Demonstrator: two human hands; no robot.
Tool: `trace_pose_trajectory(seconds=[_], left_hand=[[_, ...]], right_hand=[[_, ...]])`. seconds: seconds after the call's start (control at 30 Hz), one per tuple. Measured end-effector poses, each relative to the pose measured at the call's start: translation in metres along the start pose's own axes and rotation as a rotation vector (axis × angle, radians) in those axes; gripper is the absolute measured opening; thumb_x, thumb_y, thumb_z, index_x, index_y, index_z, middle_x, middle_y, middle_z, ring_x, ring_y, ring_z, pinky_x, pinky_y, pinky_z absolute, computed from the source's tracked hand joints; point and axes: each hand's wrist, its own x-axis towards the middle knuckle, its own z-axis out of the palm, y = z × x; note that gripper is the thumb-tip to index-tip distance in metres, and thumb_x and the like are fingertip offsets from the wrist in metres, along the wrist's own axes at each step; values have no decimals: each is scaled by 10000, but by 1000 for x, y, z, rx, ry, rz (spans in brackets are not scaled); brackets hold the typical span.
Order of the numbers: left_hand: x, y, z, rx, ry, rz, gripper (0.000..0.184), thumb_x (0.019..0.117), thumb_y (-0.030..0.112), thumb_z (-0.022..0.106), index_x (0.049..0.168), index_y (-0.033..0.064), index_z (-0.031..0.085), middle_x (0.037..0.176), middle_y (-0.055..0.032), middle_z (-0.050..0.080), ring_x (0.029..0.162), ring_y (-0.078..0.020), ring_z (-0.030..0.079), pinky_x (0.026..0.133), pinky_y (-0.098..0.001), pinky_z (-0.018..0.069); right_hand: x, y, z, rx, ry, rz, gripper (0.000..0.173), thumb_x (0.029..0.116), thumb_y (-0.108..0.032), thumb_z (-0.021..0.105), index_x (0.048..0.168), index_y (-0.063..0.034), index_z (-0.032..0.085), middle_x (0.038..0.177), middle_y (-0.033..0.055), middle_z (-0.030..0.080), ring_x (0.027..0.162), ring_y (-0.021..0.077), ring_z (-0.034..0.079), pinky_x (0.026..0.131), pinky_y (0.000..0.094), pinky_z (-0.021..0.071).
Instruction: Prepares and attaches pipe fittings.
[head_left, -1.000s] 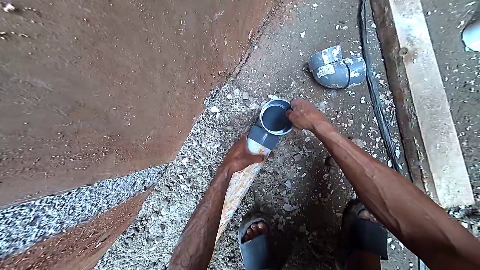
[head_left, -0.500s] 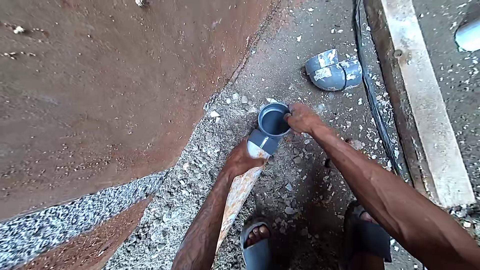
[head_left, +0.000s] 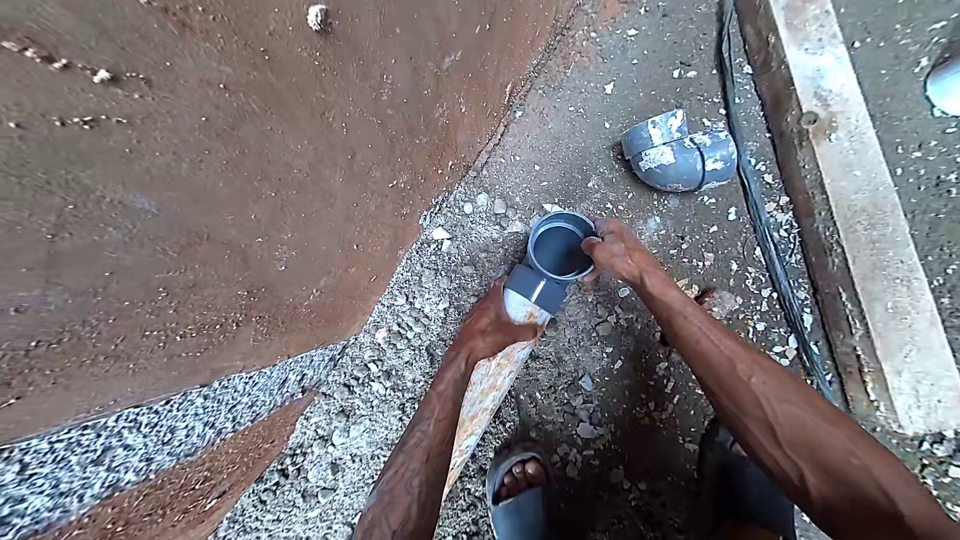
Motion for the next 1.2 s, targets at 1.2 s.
trace_pose_trajectory(seconds=[1.2], left_hand=[[3,0,0,31,5,-21,1153,672,508,849,1599,124,281,1403,-153,594,1301,-258,579,1101,-514,462]], right_hand=[[5,-10,2,-49,-43,101,204,1062,-65,468,1175,34,605,914,193,685,631,209,702,614,359,616]])
